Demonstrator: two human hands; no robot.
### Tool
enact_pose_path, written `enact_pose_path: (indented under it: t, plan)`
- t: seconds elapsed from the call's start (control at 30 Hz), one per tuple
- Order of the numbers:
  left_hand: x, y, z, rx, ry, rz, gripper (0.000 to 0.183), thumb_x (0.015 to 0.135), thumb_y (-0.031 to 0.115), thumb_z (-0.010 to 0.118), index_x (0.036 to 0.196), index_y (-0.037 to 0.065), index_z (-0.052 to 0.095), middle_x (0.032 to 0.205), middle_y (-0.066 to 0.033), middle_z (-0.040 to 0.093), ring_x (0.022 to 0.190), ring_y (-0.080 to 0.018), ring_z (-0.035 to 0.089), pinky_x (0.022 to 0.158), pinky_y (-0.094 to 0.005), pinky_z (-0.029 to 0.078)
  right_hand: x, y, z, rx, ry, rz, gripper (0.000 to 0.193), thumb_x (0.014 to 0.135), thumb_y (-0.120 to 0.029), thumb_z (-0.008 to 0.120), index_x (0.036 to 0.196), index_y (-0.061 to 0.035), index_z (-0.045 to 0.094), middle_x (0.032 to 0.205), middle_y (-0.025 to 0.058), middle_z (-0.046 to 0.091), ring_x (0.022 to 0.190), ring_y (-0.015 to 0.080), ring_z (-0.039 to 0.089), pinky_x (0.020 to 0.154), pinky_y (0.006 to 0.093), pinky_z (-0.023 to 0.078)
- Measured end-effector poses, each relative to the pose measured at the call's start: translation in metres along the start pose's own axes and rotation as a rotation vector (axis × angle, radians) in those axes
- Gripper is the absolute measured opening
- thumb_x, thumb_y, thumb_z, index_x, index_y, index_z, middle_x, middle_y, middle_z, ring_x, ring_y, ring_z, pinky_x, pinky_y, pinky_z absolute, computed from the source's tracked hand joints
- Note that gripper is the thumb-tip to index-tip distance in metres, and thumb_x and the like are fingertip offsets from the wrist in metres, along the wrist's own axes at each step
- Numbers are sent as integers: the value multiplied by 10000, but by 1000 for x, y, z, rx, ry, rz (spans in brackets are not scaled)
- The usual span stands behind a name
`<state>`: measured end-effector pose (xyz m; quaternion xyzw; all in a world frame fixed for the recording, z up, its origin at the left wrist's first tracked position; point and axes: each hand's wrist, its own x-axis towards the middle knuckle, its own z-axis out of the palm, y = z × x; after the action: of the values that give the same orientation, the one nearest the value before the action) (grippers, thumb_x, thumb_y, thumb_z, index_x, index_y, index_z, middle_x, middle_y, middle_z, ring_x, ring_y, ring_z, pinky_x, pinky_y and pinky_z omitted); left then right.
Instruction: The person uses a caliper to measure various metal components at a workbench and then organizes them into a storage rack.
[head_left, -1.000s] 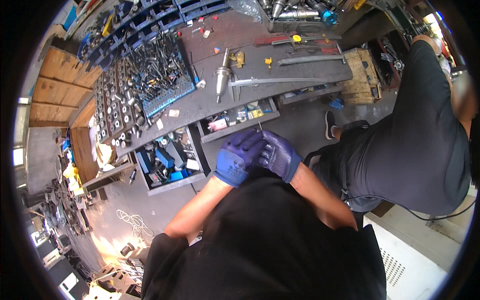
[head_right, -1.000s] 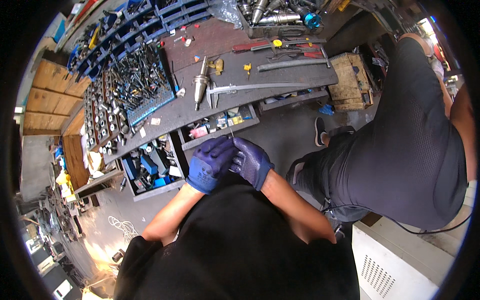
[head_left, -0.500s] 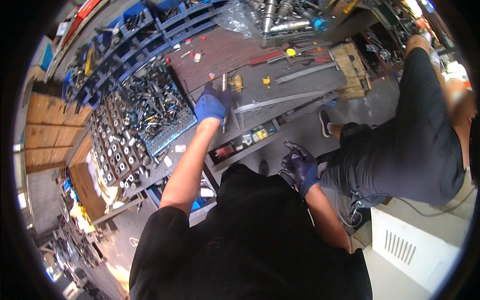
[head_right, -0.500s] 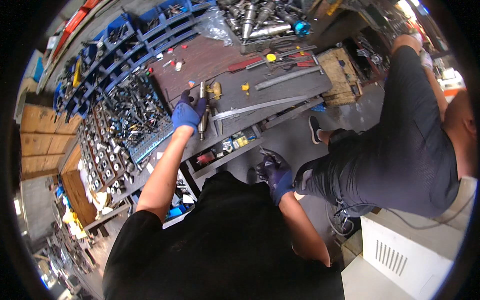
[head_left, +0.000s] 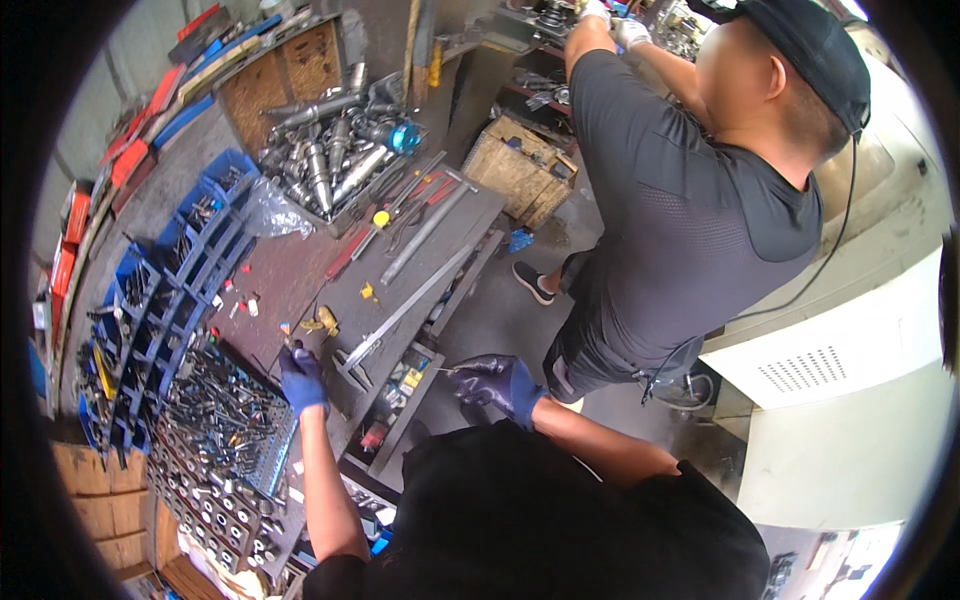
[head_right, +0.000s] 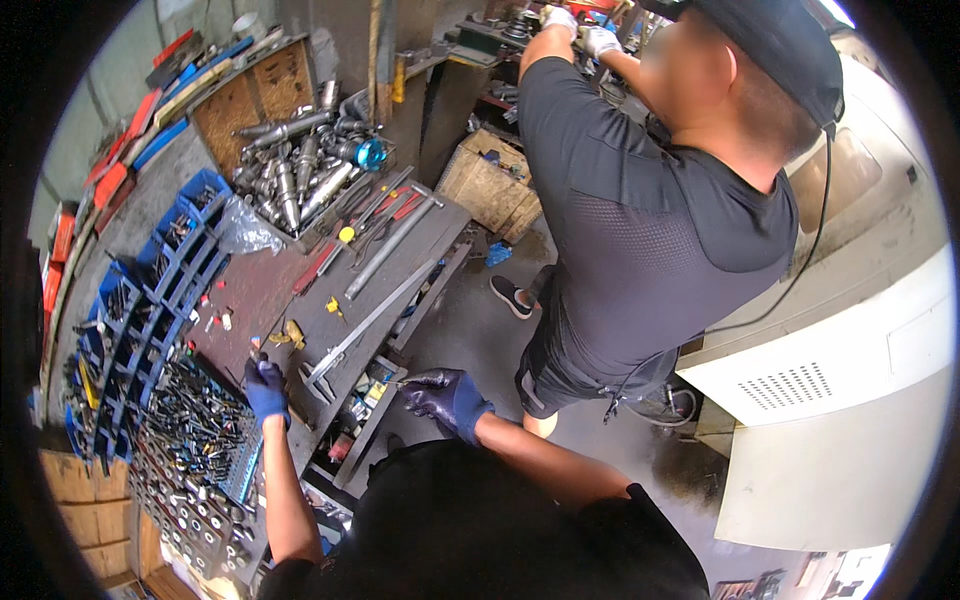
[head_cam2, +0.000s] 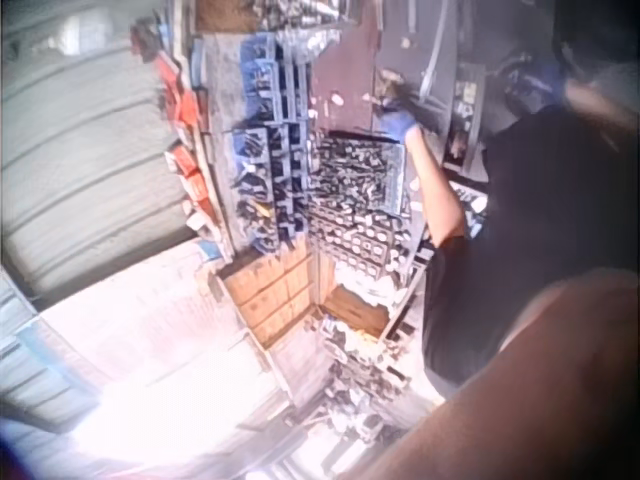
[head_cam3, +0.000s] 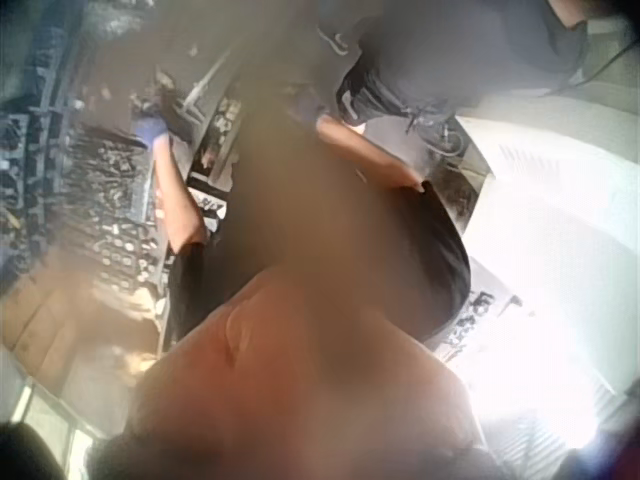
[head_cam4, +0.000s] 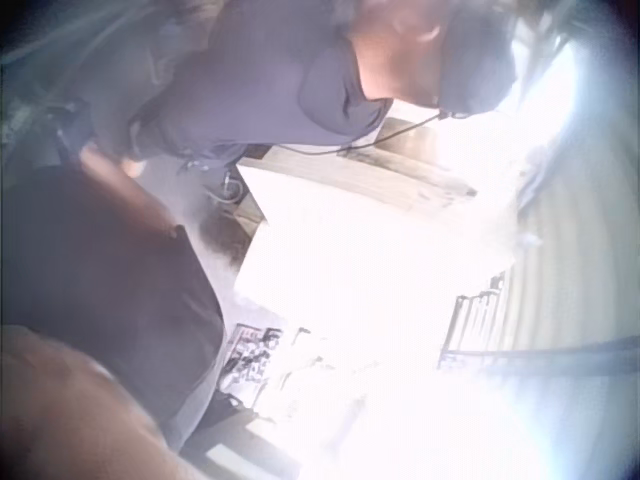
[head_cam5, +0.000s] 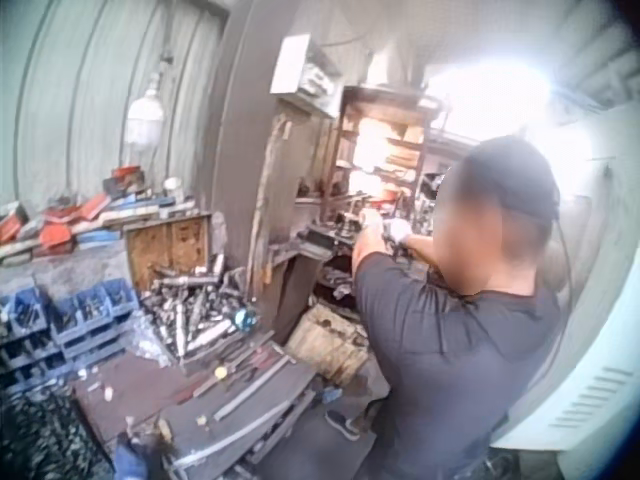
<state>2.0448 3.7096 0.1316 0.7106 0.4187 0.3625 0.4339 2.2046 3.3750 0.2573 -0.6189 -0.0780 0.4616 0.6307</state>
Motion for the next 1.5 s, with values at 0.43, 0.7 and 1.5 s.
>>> enact_pose_path:
  t: [0.43, 0.7, 1.5]
  plan:
    - [-107, 211, -76, -524, -261, -3, 408, 1066, 284, 576, 1340, -17, 598, 991, -27, 667, 876, -101, 621, 783, -258, 517, -39, -89, 57, -339, -312, -695, 221, 948, -70, 739, 1162, -16, 752, 1053, 137, 773, 934, 181, 732, 824, 324, 583]
    - [-152, 259, -80, -747, -252, -161, 435, 1085, 302, 552, 1345, -46, 564, 940, -49, 655, 817, -94, 596, 741, -249, 493, -54, -128, 106, -375, -441, -758, 166, 905, -18, 747, 1068, 15, 736, 948, 138, 775, 820, 177, 752, 705, 296, 575]
    - [-153, 261, -79, -716, -318, -177, 451, 1070, 250, 588, 1386, -69, 545, 992, -20, 650, 908, -83, 581, 853, -257, 485, -41, -132, 112, -358, -484, -347, 92, 906, -81, 745, 923, 7, 725, 750, 44, 702, 700, 49, 613, 609, 270, 499]
